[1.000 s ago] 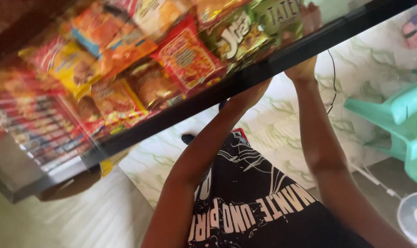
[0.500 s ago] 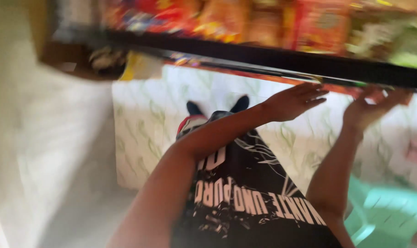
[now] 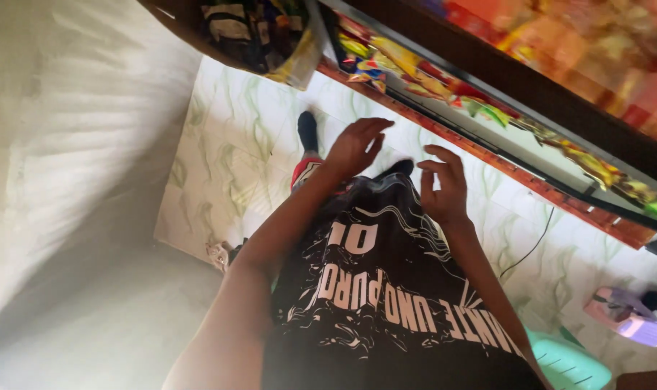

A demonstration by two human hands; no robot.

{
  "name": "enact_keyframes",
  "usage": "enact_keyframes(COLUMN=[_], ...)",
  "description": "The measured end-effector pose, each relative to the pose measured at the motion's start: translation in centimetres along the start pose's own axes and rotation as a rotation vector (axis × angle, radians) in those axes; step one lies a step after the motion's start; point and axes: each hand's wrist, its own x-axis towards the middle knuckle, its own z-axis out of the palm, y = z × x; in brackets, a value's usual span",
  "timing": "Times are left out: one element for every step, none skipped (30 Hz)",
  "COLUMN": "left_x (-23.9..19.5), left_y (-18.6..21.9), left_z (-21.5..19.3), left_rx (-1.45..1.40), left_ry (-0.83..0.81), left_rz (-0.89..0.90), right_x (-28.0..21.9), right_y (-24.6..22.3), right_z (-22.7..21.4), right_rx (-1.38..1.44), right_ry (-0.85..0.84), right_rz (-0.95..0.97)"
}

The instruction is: Organize snack bags from a box onto shelves in a display case.

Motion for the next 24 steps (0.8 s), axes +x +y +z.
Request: enact_keyframes(left_x=[-0.2, -0.5, -0.7, -0.4, 0.0, -0.1, -0.3, -0.1, 0.2, 0.5, 0.8, 0.8, 1.4, 1.8, 2.2, 2.7, 3.3, 4.1, 4.7, 5.4, 6.0, 6.2, 6.4, 6.6], left_y=[-1.3, -2.7, -4.1, -5.7, -7.3, -8.7, -10.6, -12.7, -14.8, -16.9, -19.0, -21.0, -22.9, -24.9, -27.0, -28.4, -29.7, -31.2, -32.4, -33.6, -34.7, -36.6, -38.5, -40.4], left_z=[-1.6, -3.3, -5.2, -7.1, -9.0, -10.8, -12.3, -13.7, -15.0, -15.9, -16.7, -17.3, -17.4, -18.0, -18.4, -18.3, -18.0, -17.8, -17.0, -16.2, -15.3, -13.9, -12.5, -11.0], left_rx=[-0.007, 0.024, 0.054, 0.052, 0.063, 0.074, 0.071, 0.073, 0.075, 0.057, 0.063, 0.075, 0.062, 0.088, 0.113, 0.100, 0.092, 0.086, 0.076, 0.036, -0.003, -0.008, -0.016, -0.023], left_ry=[0.004, 0.048, 0.091, 0.099, 0.127, 0.154, 0.160, 0.163, 0.167, 0.166, 0.135, 0.104, 0.102, 0.040, -0.023, -0.032, -0.098, -0.165, -0.175, -0.238, -0.302, -0.306, -0.361, -0.419], left_rz=[-0.004, -0.033, -0.063, -0.067, -0.076, -0.096, -0.112, -0.144, -0.176, -0.178, -0.251, -0.329, -0.337, -0.399, -0.460, -0.465, -0.494, -0.517, -0.515, -0.548, -0.580, -0.582, -0.642, -0.698], right_x=[1.0, 2.0, 3.2, 4.6, 6.0, 7.1, 8.5, 10.1, 11.7, 13.0, 14.2, 15.2, 16.3, 17.4, 18.4, 19.2, 19.9, 20.7, 21.4, 22.0, 22.7, 23.2, 23.7, 24.2], right_y=[-1.0, -2.1, -3.2, -4.0, -4.7, -5.4, -6.3, -7.0, -7.6, -7.7, -7.7, -7.5, -6.6, -5.8, -4.9, -2.8, -0.7, 1.6, 4.5, 7.6, 10.8, 12.3, 13.9, 15.6], right_z=[1.7, 3.5, 5.4, 7.4, 9.4, 11.3, 13.5, 15.7, 17.8, 19.9, 21.9, 23.8, 25.8, 28.2, 30.5, 33.0, 35.4, 37.7, 40.3, 42.7, 45.0, 46.3, 47.5, 48.7], right_rx=[-0.005, 0.021, 0.046, 0.044, 0.060, 0.080, 0.081, 0.088, 0.095, 0.080, 0.046, 0.022, 0.015, 0.132, 0.248, 0.241, 0.246, 0.251, 0.243, 0.163, 0.082, 0.080, -0.053, -0.186], right_ry=[-0.008, -0.099, -0.189, -0.198, -0.262, -0.335, -0.352, -0.356, -0.361, -0.366, -0.367, -0.373, -0.383, -0.396, -0.406, -0.410, -0.390, -0.365, -0.363, -0.341, -0.320, -0.322, -0.372, -0.419], right_rz=[0.000, 0.018, 0.035, 0.031, 0.091, 0.155, 0.156, 0.164, 0.173, 0.182, 0.096, 0.009, 0.017, 0.120, 0.223, 0.237, 0.310, 0.380, 0.391, 0.385, 0.378, 0.384, 0.455, 0.525])
